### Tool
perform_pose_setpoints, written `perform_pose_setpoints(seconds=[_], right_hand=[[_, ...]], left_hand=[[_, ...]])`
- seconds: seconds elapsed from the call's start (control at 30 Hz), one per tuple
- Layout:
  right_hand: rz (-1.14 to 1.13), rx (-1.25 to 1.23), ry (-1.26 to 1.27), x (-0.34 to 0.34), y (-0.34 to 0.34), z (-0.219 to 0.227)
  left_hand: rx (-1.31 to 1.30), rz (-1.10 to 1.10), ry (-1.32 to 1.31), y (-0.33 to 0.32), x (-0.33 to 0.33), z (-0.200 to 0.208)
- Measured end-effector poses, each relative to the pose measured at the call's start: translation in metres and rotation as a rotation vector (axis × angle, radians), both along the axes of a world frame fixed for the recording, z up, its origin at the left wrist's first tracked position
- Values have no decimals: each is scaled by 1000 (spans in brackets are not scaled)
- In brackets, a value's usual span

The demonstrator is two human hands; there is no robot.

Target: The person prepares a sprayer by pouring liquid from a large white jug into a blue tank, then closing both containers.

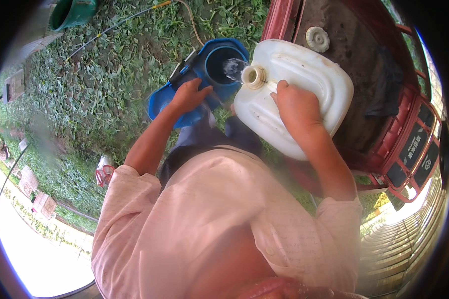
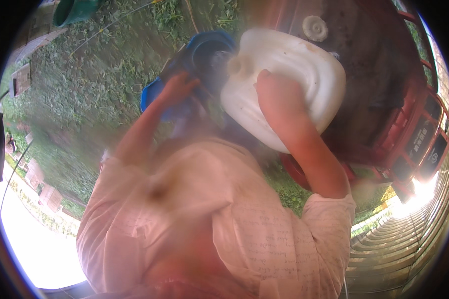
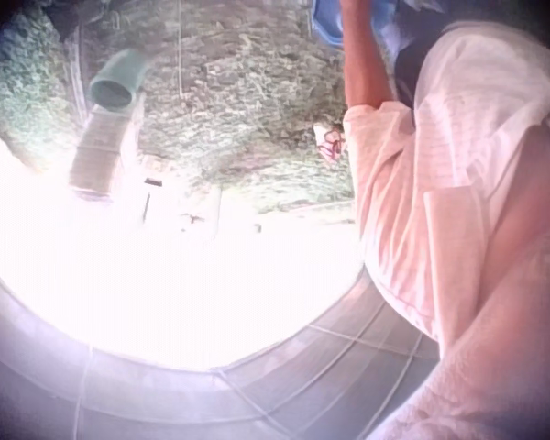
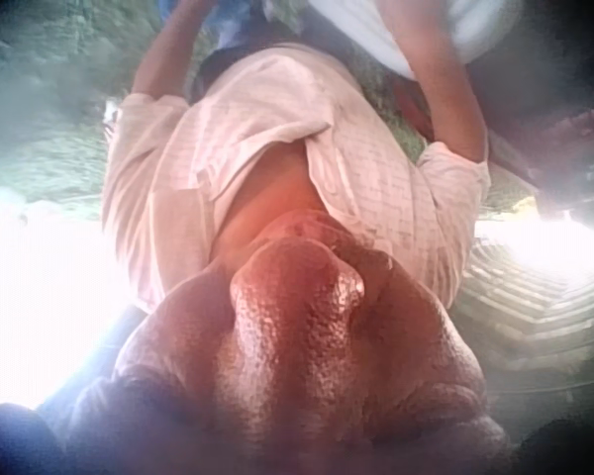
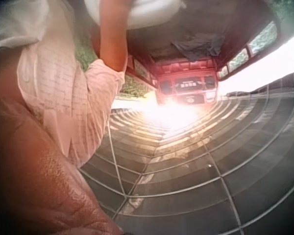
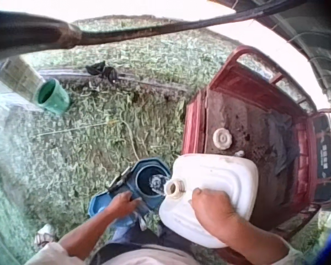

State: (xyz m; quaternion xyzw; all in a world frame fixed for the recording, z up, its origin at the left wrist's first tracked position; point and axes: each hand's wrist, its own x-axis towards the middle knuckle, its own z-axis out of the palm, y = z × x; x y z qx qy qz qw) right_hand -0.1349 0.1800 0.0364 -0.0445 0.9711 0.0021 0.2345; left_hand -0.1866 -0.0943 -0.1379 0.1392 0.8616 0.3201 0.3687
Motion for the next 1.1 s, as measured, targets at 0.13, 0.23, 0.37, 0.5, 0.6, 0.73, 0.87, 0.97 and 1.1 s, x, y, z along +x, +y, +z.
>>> perform_pose_setpoints(seconds=[0.13,0.23,0.37,0.5,0.6,0.73,0.87,0.97,1.1], right_hand=[[22,-21,60,8,5,-14],[32,-64,61,6,5,-14],[-3,-122,87,2,4,-14],[-33,-113,84,5,5,-11],[-4,-101,98,4,5,-13],[-49,-83,91,-1,-3,-18],[-54,-70,60,-4,-14,-18],[-55,-68,74,-11,-17,-30],[-93,-83,3,-22,-28,-28]], left_hand=[[8,13,76,7,0,7],[-49,58,132,4,4,0],[-37,79,-19,-4,5,-1],[-23,100,-39,4,10,14],[-15,68,19,2,10,6],[-35,51,-28,2,2,1],[-61,6,39,-10,8,-11],[-67,45,2,-10,-2,-7],[-95,53,-38,-10,-14,8]])
